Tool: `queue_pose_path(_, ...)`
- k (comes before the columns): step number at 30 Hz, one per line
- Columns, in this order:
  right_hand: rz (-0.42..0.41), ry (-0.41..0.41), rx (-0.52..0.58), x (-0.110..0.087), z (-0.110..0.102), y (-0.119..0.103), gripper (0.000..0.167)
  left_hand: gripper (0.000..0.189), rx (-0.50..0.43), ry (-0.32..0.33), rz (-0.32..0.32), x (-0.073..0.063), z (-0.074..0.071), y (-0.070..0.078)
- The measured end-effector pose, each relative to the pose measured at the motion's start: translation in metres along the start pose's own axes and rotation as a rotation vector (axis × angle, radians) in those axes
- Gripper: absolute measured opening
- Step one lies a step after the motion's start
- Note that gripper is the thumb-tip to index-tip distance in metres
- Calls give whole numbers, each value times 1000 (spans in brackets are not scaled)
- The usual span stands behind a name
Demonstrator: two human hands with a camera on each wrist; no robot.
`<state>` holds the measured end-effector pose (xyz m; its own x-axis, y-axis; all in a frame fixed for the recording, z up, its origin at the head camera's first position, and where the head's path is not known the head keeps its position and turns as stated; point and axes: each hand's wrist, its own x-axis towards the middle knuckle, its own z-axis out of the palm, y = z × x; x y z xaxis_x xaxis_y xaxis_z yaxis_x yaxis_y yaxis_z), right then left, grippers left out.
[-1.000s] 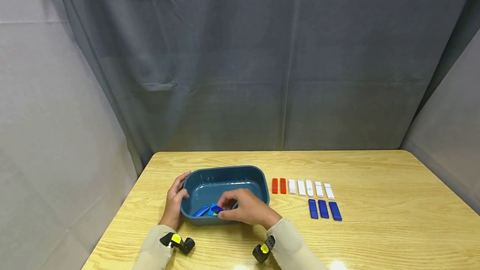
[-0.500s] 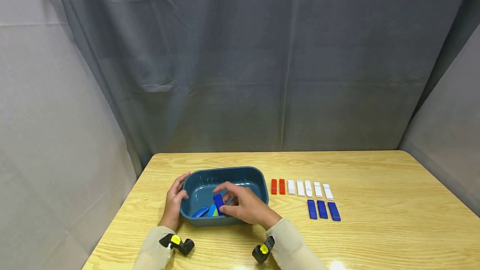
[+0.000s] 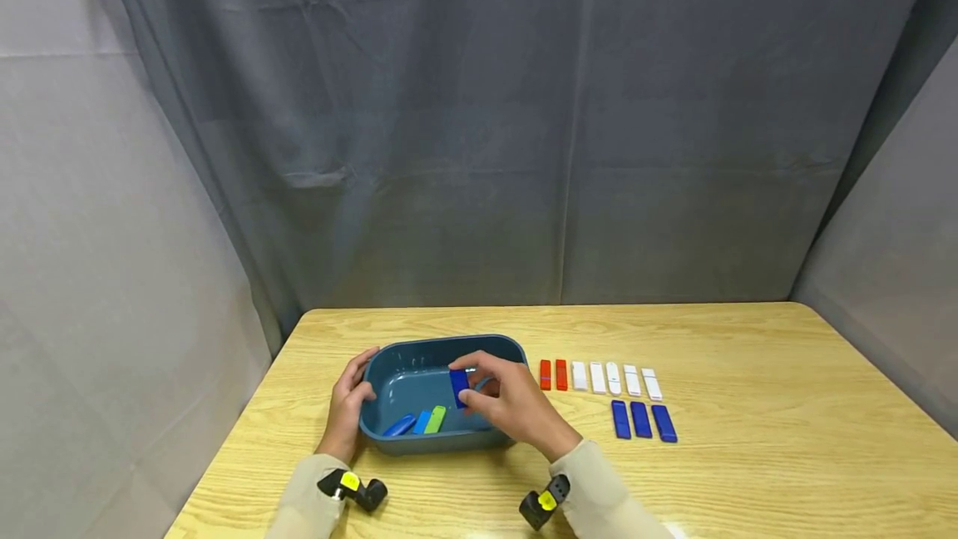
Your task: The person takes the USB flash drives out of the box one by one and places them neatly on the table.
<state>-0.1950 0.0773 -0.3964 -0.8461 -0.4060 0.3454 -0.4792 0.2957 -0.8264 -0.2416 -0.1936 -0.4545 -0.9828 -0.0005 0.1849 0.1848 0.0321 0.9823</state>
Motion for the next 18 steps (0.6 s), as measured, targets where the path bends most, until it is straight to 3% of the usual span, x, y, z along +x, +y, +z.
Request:
queue_pose_path(5, 13, 31, -17, -10, -19, 1, 36, 65, 12, -4, -6, -1, 0, 2)
queue_pose_path(12, 39, 111, -29, -26, -49, 7, 36, 65, 20, 34, 2, 13, -4, -26)
queue_pose_path(18, 86, 124, -58, -44, -77, 18, 34, 65, 28, 41, 19, 12, -3, -25)
